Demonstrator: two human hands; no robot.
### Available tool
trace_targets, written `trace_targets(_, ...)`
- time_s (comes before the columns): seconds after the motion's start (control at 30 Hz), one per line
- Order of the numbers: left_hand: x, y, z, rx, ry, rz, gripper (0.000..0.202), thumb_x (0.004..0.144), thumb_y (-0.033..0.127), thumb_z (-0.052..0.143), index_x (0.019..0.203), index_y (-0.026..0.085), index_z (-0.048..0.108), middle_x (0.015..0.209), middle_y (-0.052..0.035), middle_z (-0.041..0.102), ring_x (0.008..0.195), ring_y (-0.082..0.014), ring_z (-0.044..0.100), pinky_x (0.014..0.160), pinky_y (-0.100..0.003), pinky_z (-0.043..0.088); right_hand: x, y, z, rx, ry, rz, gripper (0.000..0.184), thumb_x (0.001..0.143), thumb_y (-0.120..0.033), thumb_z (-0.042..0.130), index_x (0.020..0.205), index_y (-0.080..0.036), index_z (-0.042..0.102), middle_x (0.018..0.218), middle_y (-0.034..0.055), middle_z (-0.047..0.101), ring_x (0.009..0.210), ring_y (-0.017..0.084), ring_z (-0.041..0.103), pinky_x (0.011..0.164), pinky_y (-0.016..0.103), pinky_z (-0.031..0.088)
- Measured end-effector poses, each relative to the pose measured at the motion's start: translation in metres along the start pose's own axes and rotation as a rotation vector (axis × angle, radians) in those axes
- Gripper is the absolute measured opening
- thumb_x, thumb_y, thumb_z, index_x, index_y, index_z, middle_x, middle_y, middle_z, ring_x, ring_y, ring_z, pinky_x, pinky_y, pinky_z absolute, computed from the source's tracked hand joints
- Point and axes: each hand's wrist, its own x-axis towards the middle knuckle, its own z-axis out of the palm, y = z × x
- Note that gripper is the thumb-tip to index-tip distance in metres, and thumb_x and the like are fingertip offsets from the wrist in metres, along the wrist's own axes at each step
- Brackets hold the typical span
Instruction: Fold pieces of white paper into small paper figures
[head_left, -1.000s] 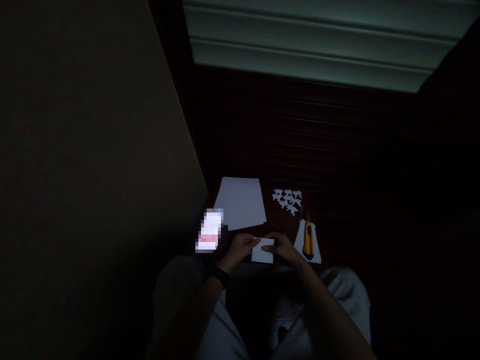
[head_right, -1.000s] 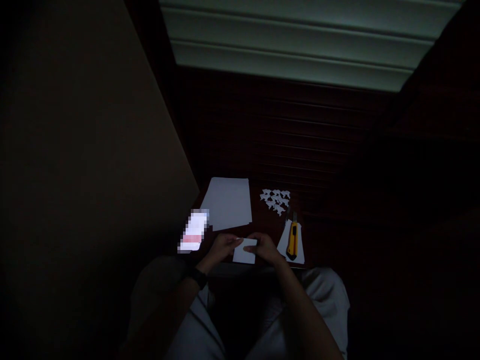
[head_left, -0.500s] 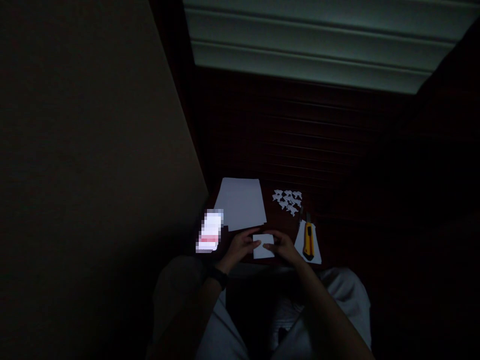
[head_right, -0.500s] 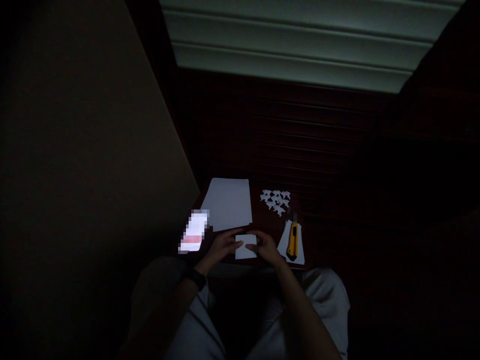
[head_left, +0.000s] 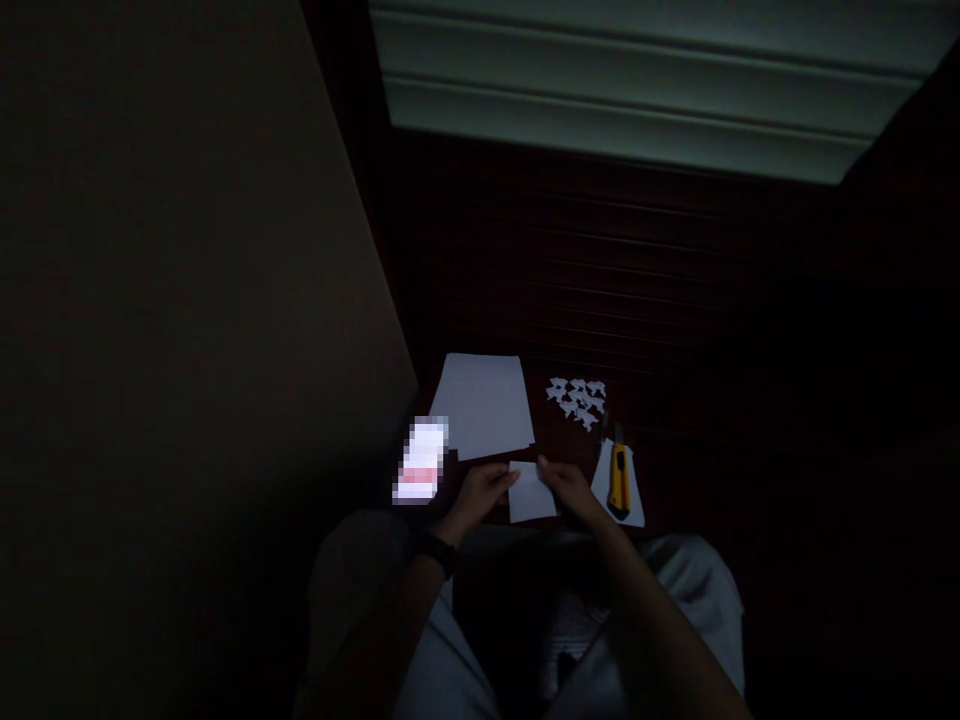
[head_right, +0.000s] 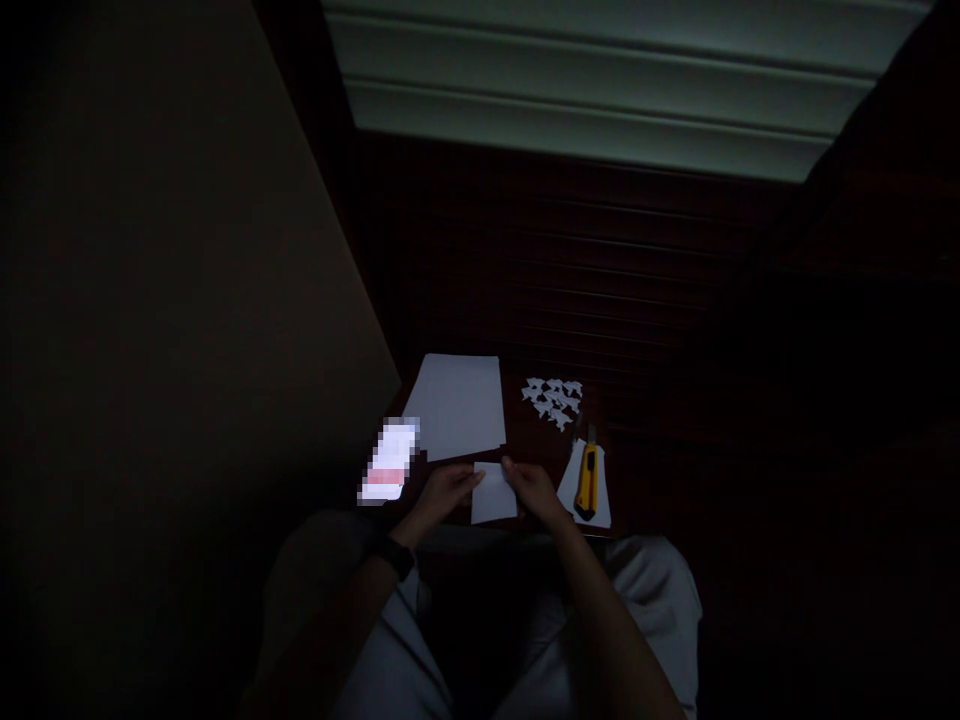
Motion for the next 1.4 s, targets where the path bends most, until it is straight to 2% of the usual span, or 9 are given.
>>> trace_targets(0.23, -0.0031, 0.0036, -0.0008, -0.044, -0.017, 0.003, 0.039, 0.072, 0.044, 0.056, 0.093, 0.012, 0.064, 0.082, -0.0082, 0.067, 0.073, -0.0187, 0.061, 0.059, -0.026, 0.047, -0.0017, -0.0031, -0.0017, 0.000, -0.036, 0.031, 0.055, 0.074, -0.066, 0.033, 0.059, -0.017, 0.052, 0.037, -0.0027, 0.048, 0.027, 0.009, 0.040, 0.028, 0.019, 0.026)
trace_targets(0.53, -0.0049, 0.0033, -0.0036, -0.087, -0.103, 0.015, 0.039, 0.073, 0.041, 0.056, 0.093, 0.009, 0.063, 0.082, -0.0104, 0.067, 0.072, -0.0201, 0.061, 0.063, -0.028, 0.046, -0.0017, -0.0029, -0.0009, 0.106, -0.036, 0.033, 0.059, 0.074, -0.066, 0.034, 0.068, -0.013, 0.059, 0.056, 0.0050, 0.060, 0.046, 0.013, 0.056, 0.037, 0.021, 0.040)
trace_targets(0.77, -0.0018, -0.0005, -0.0034, -0.070, -0.121, 0.053, 0.034, 0.074, 0.039, 0.055, 0.089, 0.009, 0.064, 0.085, -0.0107, 0.067, 0.075, -0.0201, 0.061, 0.066, -0.028, 0.045, -0.0020, -0.0037, -0.0041, 0.099, -0.051, 0.012, 0.049, 0.072, -0.059, 0.045, 0.067, -0.013, 0.062, 0.059, 0.0034, 0.060, 0.048, 0.012, 0.053, 0.042, 0.021, 0.042)
trace_targets(1.17, 0.0002, -0.0023, -0.0033, 0.036, -0.047, 0.074, 0.035, 0.073, 0.040, 0.056, 0.088, 0.009, 0.065, 0.082, -0.0102, 0.068, 0.070, -0.0192, 0.061, 0.060, -0.026, 0.044, 0.0001, -0.0043, -0.0095, 0.150, -0.169, 0.092, 0.050, 0.070, -0.058, 0.050, 0.070, -0.010, 0.064, 0.061, 0.0063, 0.063, 0.051, 0.013, 0.056, 0.047, 0.023, 0.044)
trace_targets(1.4, 0.0003, -0.0021, -0.0014, 0.047, 0.023, 0.056, 0.037, 0.071, 0.043, 0.057, 0.085, 0.010, 0.066, 0.080, -0.0093, 0.068, 0.068, -0.0184, 0.060, 0.058, -0.025, 0.043, -0.0013, -0.0040, -0.0074, 0.089, -0.208, 0.062, 0.052, 0.069, -0.060, 0.049, 0.071, -0.011, 0.063, 0.060, 0.0050, 0.063, 0.050, 0.013, 0.057, 0.048, 0.022, 0.043)
